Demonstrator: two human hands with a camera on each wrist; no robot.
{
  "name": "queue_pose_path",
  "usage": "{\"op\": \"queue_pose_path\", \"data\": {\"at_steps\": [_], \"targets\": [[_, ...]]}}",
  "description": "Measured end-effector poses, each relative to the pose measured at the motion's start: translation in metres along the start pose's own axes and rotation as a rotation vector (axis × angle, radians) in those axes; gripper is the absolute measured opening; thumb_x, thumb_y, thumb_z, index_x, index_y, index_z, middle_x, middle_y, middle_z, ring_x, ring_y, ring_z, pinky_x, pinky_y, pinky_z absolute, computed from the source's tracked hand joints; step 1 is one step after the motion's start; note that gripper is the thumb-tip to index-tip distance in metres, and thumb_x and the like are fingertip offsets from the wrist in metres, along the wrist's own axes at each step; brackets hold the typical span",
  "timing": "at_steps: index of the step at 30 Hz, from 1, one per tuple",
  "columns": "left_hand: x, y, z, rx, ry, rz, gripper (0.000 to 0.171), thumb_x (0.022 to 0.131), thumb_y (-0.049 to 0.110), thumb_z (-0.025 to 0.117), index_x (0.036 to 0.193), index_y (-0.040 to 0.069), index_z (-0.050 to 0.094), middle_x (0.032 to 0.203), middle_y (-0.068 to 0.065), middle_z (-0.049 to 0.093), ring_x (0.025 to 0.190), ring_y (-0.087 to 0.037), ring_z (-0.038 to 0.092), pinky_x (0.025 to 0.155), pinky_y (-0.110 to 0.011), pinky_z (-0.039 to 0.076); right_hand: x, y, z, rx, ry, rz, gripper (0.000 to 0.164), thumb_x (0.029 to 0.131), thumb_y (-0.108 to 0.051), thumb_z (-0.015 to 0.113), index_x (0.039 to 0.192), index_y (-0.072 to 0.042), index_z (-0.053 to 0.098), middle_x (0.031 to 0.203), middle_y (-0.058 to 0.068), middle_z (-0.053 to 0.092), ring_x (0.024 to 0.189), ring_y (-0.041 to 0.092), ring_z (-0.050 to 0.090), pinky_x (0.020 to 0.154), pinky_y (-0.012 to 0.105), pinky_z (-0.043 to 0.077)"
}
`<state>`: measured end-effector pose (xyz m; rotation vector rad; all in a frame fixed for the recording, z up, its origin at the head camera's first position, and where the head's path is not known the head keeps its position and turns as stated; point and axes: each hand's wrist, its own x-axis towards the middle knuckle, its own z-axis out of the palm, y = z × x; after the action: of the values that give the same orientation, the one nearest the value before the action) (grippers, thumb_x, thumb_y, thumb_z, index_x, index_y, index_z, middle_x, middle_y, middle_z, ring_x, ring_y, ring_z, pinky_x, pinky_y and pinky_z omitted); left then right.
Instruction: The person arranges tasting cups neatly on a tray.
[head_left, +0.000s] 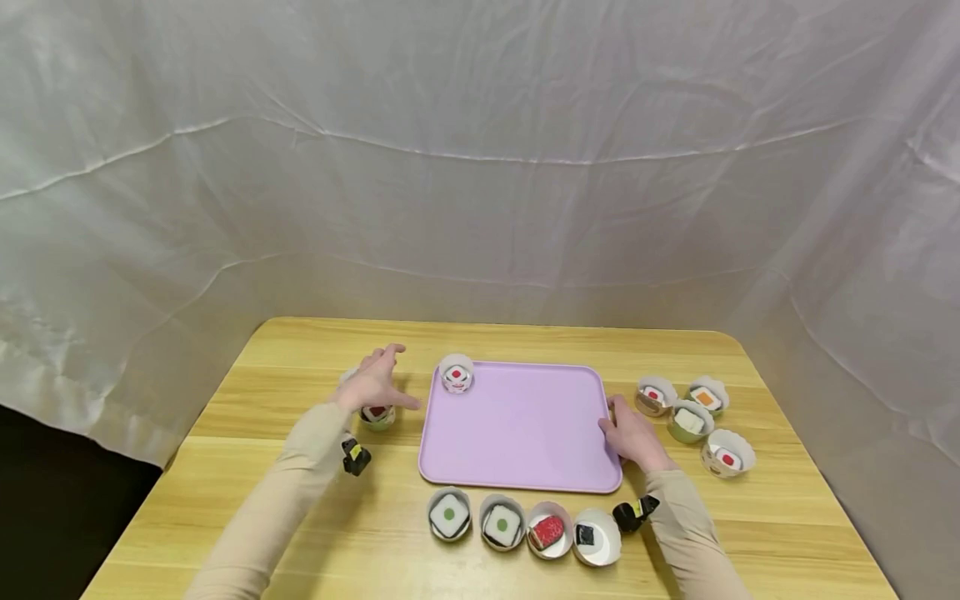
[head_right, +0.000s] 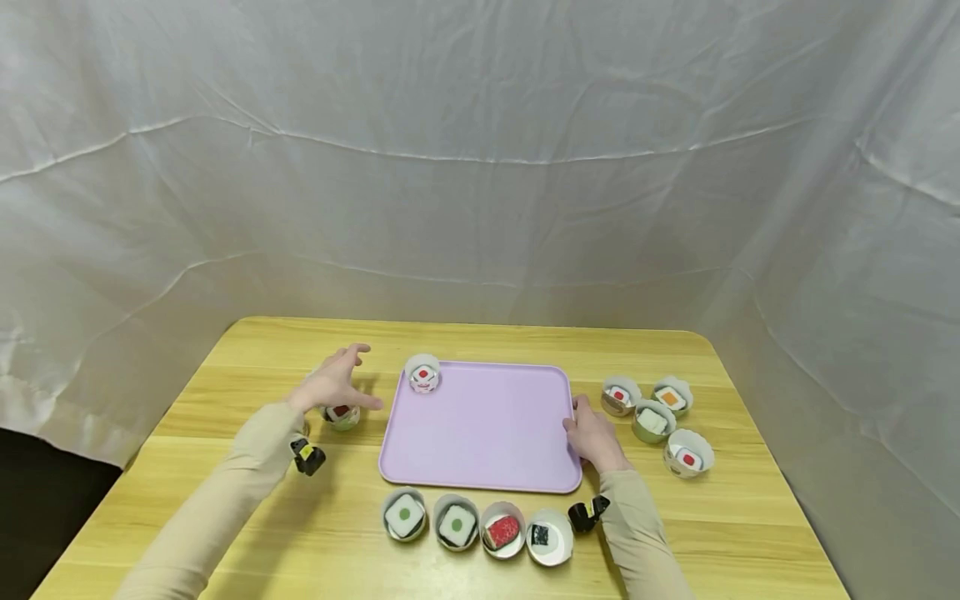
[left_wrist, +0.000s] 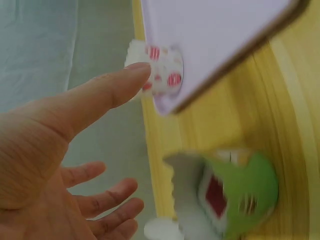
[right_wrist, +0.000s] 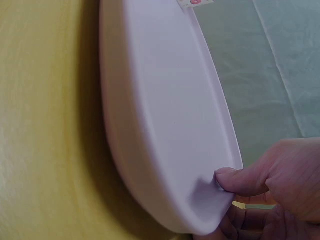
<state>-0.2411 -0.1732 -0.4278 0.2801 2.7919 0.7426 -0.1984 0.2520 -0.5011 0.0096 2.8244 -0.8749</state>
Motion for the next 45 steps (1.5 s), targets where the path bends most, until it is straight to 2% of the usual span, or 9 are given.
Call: {"op": "queue_pose_path", "data": {"at_steps": [4, 8, 17, 22, 26, 31, 39, 45], "targets": [[-0.005, -0.007, -0.008, 0.104, -0.013, -0.011, 0.103, 0.073, 0.036, 0.089, 0.152, 0.006, 0.031, 0.144, -0.029, 0.048, 0.134, -0.048, 0.040, 0.109, -0.062, 0.040, -0.001, -0.001, -0.002, -0.002, 0.005, -0.006, 0.039, 0.101, -0.014, 0.049, 0.132, 0.008, 0.042, 0.097, 0.030, 0.065, 0.067, 0.025, 0.060, 0.058, 0.031, 0.046], [-0.010, -0.011, -0.010, 0.185, -0.047, 0.017, 0.104, 0.071, 0.037, 0.091, 0.151, 0.006, 0.033, 0.143, -0.028, 0.048, 0.132, -0.047, 0.040, 0.111, -0.062, 0.036, 0.000, -0.002, -0.004, -0.005, -0.007, 0.014, 0.040, 0.102, -0.015, 0.048, 0.135, 0.007, 0.041, 0.102, 0.032, 0.064, 0.071, 0.027, 0.061, 0.060, 0.032, 0.046], [-0.014, -0.017, -0.003, 0.281, -0.053, 0.044, 0.110, 0.062, 0.038, 0.095, 0.150, 0.006, 0.037, 0.142, -0.023, 0.052, 0.132, -0.043, 0.040, 0.118, -0.061, 0.028, 0.002, -0.001, 0.000, -0.020, -0.009, 0.020, 0.041, 0.102, -0.016, 0.049, 0.136, 0.007, 0.041, 0.102, 0.030, 0.065, 0.072, 0.025, 0.061, 0.060, 0.031, 0.046], [-0.011, -0.018, 0.004, 0.323, -0.033, 0.061, 0.113, 0.058, 0.030, 0.096, 0.151, 0.006, 0.036, 0.144, -0.019, 0.053, 0.130, -0.040, 0.041, 0.120, -0.059, 0.026, 0.003, -0.001, 0.001, -0.025, -0.004, 0.019, 0.041, 0.102, -0.016, 0.049, 0.136, 0.006, 0.041, 0.105, 0.030, 0.065, 0.075, 0.027, 0.062, 0.062, 0.032, 0.046], [-0.009, -0.020, 0.008, 0.405, -0.021, 0.092, 0.112, 0.057, 0.026, 0.096, 0.150, 0.006, 0.036, 0.139, -0.016, 0.057, 0.121, -0.036, 0.045, 0.115, -0.055, 0.033, 0.003, -0.001, 0.002, -0.020, -0.004, 0.020, 0.041, 0.102, -0.016, 0.049, 0.136, 0.006, 0.042, 0.105, 0.030, 0.065, 0.075, 0.027, 0.062, 0.062, 0.032, 0.047], [-0.007, -0.023, 0.011, 0.494, -0.023, 0.119, 0.107, 0.056, 0.023, 0.094, 0.147, 0.007, 0.040, 0.133, -0.014, 0.060, 0.112, -0.032, 0.047, 0.102, -0.048, 0.041, 0.003, -0.001, 0.003, -0.009, -0.005, 0.014, 0.042, 0.102, -0.016, 0.049, 0.137, 0.007, 0.041, 0.103, 0.031, 0.065, 0.073, 0.026, 0.062, 0.062, 0.033, 0.047], [-0.007, -0.025, 0.013, 0.529, -0.006, 0.132, 0.096, 0.056, 0.021, 0.093, 0.139, 0.010, 0.046, 0.121, -0.010, 0.064, 0.103, -0.029, 0.046, 0.095, -0.044, 0.041, 0.003, -0.002, 0.003, -0.008, -0.002, 0.015, 0.042, 0.102, -0.016, 0.049, 0.137, 0.006, 0.041, 0.102, 0.030, 0.065, 0.072, 0.025, 0.062, 0.061, 0.032, 0.047], [-0.008, -0.026, 0.014, 0.554, -0.011, 0.138, 0.094, 0.056, 0.022, 0.096, 0.135, 0.009, 0.048, 0.116, -0.009, 0.065, 0.102, -0.029, 0.046, 0.093, -0.043, 0.042, 0.004, -0.002, 0.002, -0.014, -0.002, 0.012, 0.042, 0.102, -0.016, 0.049, 0.136, 0.007, 0.041, 0.105, 0.031, 0.065, 0.075, 0.027, 0.063, 0.063, 0.032, 0.047]]}}
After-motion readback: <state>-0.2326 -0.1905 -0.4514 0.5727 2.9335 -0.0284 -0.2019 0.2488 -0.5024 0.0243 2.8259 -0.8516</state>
